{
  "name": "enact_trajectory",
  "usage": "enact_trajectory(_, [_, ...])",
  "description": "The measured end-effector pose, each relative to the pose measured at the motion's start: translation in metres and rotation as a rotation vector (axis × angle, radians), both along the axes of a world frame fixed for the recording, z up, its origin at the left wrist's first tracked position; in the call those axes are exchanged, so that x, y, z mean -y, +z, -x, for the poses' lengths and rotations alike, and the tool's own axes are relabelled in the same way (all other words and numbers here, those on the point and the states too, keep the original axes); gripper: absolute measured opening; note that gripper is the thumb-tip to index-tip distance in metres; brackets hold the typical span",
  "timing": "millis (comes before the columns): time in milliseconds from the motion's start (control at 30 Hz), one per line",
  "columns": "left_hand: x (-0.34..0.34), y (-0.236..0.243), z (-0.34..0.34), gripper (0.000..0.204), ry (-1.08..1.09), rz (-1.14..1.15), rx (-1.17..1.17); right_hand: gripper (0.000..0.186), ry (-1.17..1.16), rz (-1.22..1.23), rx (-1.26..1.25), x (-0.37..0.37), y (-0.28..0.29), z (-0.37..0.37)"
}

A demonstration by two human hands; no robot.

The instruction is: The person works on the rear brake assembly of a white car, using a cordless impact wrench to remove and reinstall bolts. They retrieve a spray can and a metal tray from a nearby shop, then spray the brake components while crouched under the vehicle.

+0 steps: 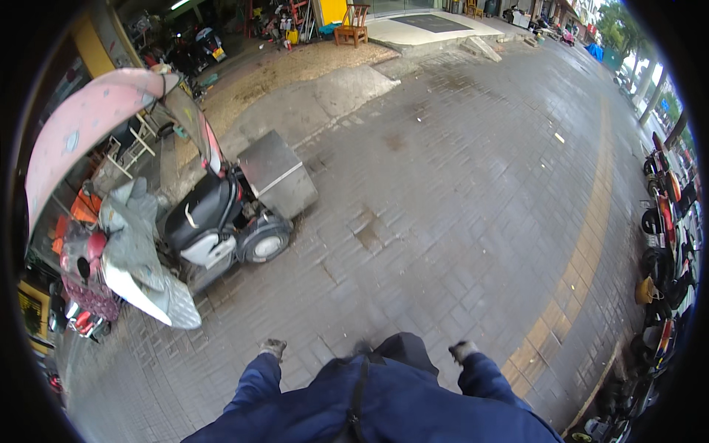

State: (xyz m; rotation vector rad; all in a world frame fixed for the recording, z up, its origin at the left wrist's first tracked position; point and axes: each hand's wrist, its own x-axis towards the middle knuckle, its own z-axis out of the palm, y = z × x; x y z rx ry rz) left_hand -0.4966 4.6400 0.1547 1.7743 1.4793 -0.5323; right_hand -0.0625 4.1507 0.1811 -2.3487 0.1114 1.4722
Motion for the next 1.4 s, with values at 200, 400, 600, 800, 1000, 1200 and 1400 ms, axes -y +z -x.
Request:
enact_trajectory(200, [-0.191, 0.086, -0.218, 0.042, -0.145, -0.388, 0.068, 0.022, -0.349, 0.033, -0.155, -0.09, -0.019, -0.098])
enact_trajectory(400, [-0.285, 0.072, -0.332, 0.036, -0.114, -0.223, -0.086, 0.035, 0.031, -0.016, -0.011, -0.307, -0.024, -0.328])
enact_trajectory(600, [-0.361, 0.027, -0.399, 0.039, 0.246, 0.181, -0.12, 0.021, 0.241, -0.333, 0.475, -0.561, 0.017, -0.556])
enact_trajectory(800, [-0.561, -0.041, -0.522, 0.046, 0.072, 0.017, -0.1, 0.02, 0.156, -0.243, 0.441, -0.721, 0.03, -0.668])
enact_trajectory(1000, [-0.805, 0.042, -0.692, 0.034, 0.01, -0.234, 0.08, 0.027, -0.081, 0.034, -0.046, -0.808, 0.057, -0.668])
enact_trajectory(1200, [-0.995, 0.07, -0.818, 0.038, 0.072, -0.36, 0.182, 0.027, -0.149, 0.131, -0.197, -0.965, 0.006, -0.757])
enact_trajectory(1400, [-1.106, 0.044, -0.832, 0.027, 0.532, 0.018, -0.132, 0.028, 0.463, -0.564, 0.568, -1.239, -0.066, -0.918])
